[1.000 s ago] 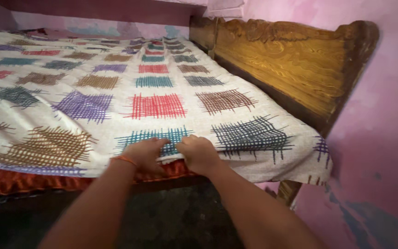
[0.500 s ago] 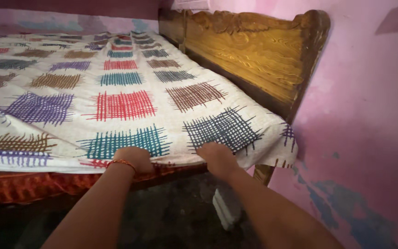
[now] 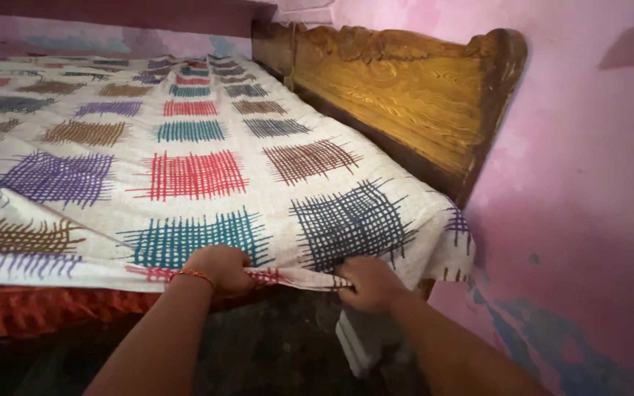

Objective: The person tucks the edges of a patterned bedsheet under the mattress around the headboard and sides of a wooden bed, then smooths the surface of the sheet by hand.

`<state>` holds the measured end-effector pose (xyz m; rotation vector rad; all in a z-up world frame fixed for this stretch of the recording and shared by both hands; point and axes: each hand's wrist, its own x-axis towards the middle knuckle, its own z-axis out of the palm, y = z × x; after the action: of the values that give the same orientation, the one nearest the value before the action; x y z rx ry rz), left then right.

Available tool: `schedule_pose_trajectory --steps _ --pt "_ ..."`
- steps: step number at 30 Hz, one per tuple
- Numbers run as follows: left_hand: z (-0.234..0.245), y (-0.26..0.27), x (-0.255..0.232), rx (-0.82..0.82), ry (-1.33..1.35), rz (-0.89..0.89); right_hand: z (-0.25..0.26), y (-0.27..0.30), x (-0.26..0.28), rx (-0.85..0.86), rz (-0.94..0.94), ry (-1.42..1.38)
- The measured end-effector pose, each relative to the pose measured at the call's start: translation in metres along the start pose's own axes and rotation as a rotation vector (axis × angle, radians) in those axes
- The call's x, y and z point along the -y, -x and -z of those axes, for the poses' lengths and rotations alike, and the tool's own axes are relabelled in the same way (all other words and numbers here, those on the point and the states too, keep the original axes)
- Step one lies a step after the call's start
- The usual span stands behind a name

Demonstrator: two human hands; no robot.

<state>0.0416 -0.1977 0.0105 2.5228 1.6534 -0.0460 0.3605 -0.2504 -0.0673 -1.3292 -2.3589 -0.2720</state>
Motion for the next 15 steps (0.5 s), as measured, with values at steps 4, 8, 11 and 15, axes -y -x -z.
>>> schedule_pose_trajectory --steps 4,8,11,15 --pt "0.009 -0.010 0.001 0.147 -0.051 -0.046 0.042 -0.024 0.003 -0.093 -0.200 -0.095" --pt "0.010 -0.008 -0.014 0.052 0.071 -0.131 0.063 -0.049 -0.015 -0.363 -0.201 -0.008" --pt "0.005 -0.011 -0.037 -0.115 0.160 -0.212 0.066 -0.065 -0.045 -0.562 -0.196 0.188" --pt "-0.011 -0.045 -0.082 -0.327 0.225 -0.403 0.069 -0.063 -0.085 -0.449 -0.405 0.454"
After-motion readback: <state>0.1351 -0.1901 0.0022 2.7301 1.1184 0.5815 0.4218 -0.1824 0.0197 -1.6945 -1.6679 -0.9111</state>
